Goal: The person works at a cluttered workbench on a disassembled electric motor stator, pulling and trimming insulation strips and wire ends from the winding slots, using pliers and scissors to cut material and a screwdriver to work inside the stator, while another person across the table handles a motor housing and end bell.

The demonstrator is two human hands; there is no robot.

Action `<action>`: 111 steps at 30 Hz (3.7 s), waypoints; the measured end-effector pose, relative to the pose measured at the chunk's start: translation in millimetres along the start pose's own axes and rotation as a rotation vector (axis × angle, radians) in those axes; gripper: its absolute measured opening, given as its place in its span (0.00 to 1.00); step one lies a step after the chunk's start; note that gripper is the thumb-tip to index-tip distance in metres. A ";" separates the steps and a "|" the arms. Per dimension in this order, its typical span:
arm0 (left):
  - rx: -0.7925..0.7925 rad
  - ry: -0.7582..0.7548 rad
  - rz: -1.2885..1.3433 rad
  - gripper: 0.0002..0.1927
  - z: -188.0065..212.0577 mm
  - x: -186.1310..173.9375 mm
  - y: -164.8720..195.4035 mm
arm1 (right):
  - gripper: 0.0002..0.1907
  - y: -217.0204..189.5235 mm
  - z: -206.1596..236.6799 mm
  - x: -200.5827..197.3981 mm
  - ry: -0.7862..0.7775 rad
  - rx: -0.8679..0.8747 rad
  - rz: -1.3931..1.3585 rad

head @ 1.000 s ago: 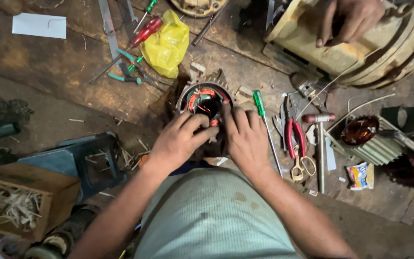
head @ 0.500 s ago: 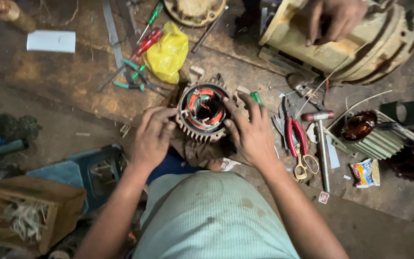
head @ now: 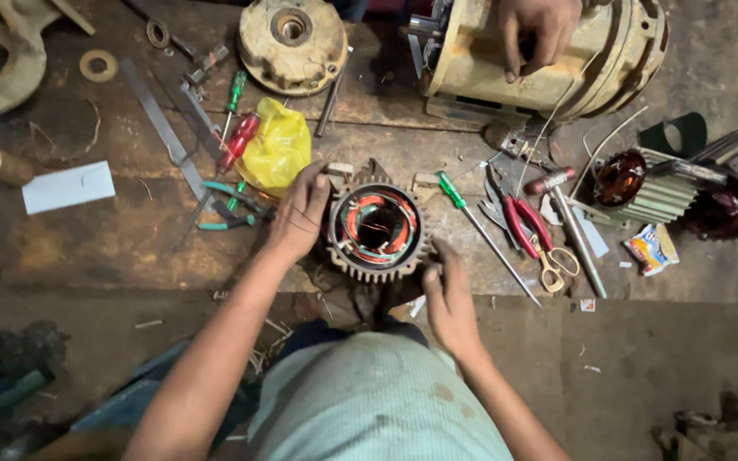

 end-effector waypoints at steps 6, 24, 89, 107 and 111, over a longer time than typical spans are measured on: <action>-0.110 0.016 0.138 0.25 -21.0 22.2 -18.7 | 0.38 -3.9 38.8 33.5 -0.022 0.079 -0.059; -0.256 0.395 0.013 0.25 119.9 32.3 11.2 | 0.35 -7.0 -102.2 -12.3 -0.293 -0.193 -0.057; 0.179 -0.047 -0.234 0.12 10.4 76.7 71.2 | 0.16 -57.3 -110.2 -37.1 0.024 -0.396 0.484; -0.163 -0.157 -0.256 0.23 -8.0 74.4 57.8 | 0.14 1.5 -137.1 -17.2 0.197 0.029 0.039; -0.191 -0.205 -0.457 0.26 -15.0 78.1 53.7 | 0.17 27.1 -150.9 -1.4 0.013 0.465 -0.009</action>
Point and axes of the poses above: each hand's wrist, its own z-axis away from the middle knuckle, its own x-axis out of the palm, y = z × x, the point moved 7 cm from there along -z, towards the middle knuckle, and after that the axes turned 15 degrees about z, right-handed, at the moved point
